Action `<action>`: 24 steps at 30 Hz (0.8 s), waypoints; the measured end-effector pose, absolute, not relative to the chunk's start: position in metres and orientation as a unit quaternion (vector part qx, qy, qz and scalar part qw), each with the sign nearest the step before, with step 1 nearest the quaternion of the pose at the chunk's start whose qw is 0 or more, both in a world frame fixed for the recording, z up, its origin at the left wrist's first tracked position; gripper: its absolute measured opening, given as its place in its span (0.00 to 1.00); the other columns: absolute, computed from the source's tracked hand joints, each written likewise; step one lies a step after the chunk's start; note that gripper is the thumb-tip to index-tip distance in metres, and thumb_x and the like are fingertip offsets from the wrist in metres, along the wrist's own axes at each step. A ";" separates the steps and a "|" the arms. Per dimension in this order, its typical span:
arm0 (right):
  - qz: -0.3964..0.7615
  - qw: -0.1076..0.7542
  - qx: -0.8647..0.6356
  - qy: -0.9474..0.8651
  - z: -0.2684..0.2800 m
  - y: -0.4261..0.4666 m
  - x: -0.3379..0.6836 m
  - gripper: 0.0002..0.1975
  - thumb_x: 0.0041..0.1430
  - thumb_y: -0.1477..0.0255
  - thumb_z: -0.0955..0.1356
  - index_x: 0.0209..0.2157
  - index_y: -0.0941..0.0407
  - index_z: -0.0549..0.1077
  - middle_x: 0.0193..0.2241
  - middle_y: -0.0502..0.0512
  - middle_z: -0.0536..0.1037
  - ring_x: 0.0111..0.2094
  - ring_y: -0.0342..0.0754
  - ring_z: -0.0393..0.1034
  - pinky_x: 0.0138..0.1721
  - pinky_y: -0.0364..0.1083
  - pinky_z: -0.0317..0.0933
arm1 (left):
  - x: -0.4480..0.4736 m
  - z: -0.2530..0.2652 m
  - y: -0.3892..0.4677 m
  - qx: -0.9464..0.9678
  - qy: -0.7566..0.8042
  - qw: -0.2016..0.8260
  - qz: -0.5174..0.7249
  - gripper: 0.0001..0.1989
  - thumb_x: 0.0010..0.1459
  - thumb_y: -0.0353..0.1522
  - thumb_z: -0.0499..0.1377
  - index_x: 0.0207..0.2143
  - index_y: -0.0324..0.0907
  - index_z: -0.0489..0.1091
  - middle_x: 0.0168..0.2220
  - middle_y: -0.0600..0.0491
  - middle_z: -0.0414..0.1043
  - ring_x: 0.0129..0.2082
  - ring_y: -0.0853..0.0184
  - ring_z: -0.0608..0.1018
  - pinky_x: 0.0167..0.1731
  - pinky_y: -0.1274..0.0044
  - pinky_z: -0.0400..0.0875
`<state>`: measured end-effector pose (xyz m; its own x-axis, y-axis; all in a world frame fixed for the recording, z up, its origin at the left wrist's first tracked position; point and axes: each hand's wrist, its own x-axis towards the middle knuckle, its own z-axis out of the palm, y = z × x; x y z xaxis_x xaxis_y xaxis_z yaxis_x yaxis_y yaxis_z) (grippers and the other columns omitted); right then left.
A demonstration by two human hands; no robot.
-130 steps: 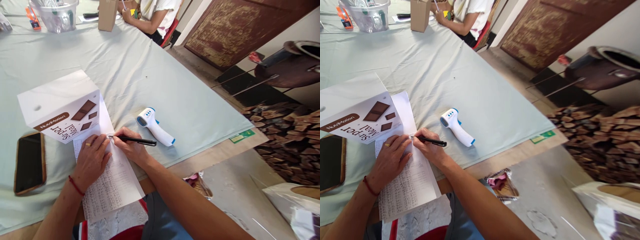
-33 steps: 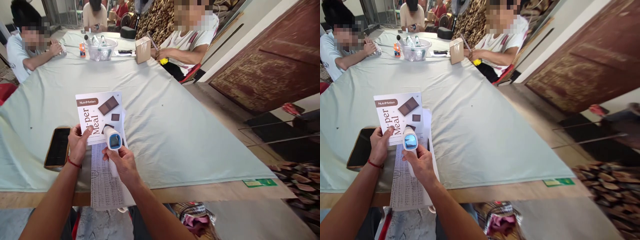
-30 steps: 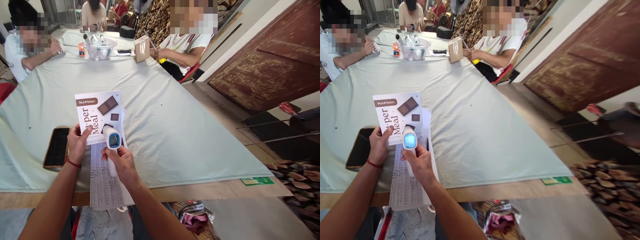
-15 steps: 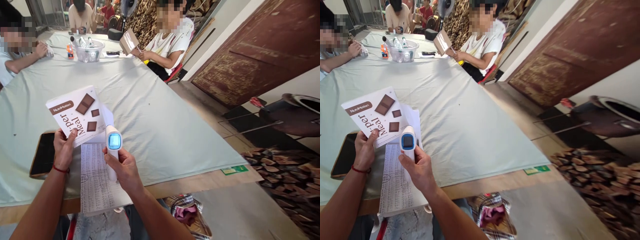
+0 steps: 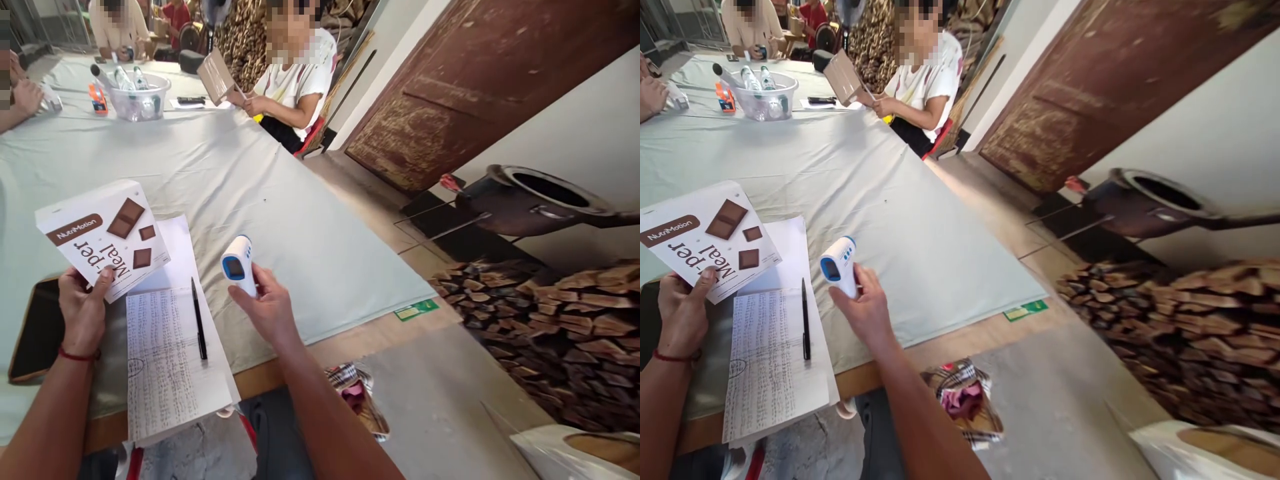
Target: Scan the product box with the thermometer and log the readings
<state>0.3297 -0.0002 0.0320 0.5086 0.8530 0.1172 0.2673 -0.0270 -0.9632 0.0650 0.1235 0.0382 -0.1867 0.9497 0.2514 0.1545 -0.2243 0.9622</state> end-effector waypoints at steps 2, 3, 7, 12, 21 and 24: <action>0.157 0.484 -0.738 -0.443 0.014 0.002 0.349 0.25 0.49 0.59 0.74 0.49 0.54 0.78 0.45 0.59 0.74 0.41 0.54 0.71 0.39 0.50 0.68 | 0.063 0.037 0.124 0.550 0.524 0.339 0.554 0.23 0.47 0.51 0.70 0.35 0.42 0.75 0.36 0.49 0.78 0.36 0.60 0.78 0.39 0.68 0.75; 0.115 0.439 -0.769 -0.450 0.005 0.002 0.358 0.25 0.51 0.59 0.73 0.50 0.54 0.77 0.47 0.60 0.73 0.42 0.55 0.71 0.39 0.50 0.68 | 0.062 0.036 0.125 0.553 0.529 0.337 0.549 0.24 0.47 0.51 0.70 0.36 0.42 0.75 0.36 0.49 0.78 0.36 0.61 0.78 0.40 0.69 0.74; 0.033 0.297 -0.825 -0.479 -0.019 -0.002 0.378 0.22 0.58 0.62 0.71 0.53 0.52 0.75 0.46 0.61 0.73 0.43 0.56 0.71 0.39 0.50 0.67 | 0.062 0.034 0.124 0.539 0.526 0.349 0.558 0.24 0.46 0.50 0.71 0.37 0.42 0.75 0.39 0.48 0.79 0.38 0.61 0.78 0.42 0.70 0.73; -0.048 0.283 -0.801 -0.525 -0.012 -0.002 0.369 0.20 0.61 0.66 0.70 0.54 0.56 0.76 0.47 0.67 0.73 0.47 0.61 0.68 0.46 0.56 0.63 | 0.064 0.035 0.121 0.500 0.521 0.386 0.574 0.22 0.43 0.45 0.72 0.38 0.44 0.75 0.42 0.49 0.80 0.43 0.58 0.79 0.45 0.69 0.74; 0.007 0.251 -0.589 -0.768 -0.012 0.011 0.305 0.23 0.65 0.82 0.64 0.53 0.45 0.78 0.40 0.57 0.75 0.39 0.50 0.66 0.43 0.49 0.62 | 0.064 0.026 0.118 0.581 0.514 0.274 0.568 0.29 0.40 0.39 0.72 0.45 0.44 0.67 0.47 0.47 0.71 0.49 0.53 0.75 0.48 0.63 0.72; 0.003 0.224 -0.584 -0.780 -0.012 0.011 0.306 0.16 0.65 0.80 0.66 0.46 0.48 0.81 0.38 0.57 0.75 0.39 0.50 0.66 0.42 0.49 0.61 | 0.056 0.024 0.111 0.609 0.491 0.063 0.620 0.28 0.44 0.37 0.69 0.46 0.44 0.62 0.49 0.46 0.64 0.51 0.54 0.71 0.47 0.62 0.69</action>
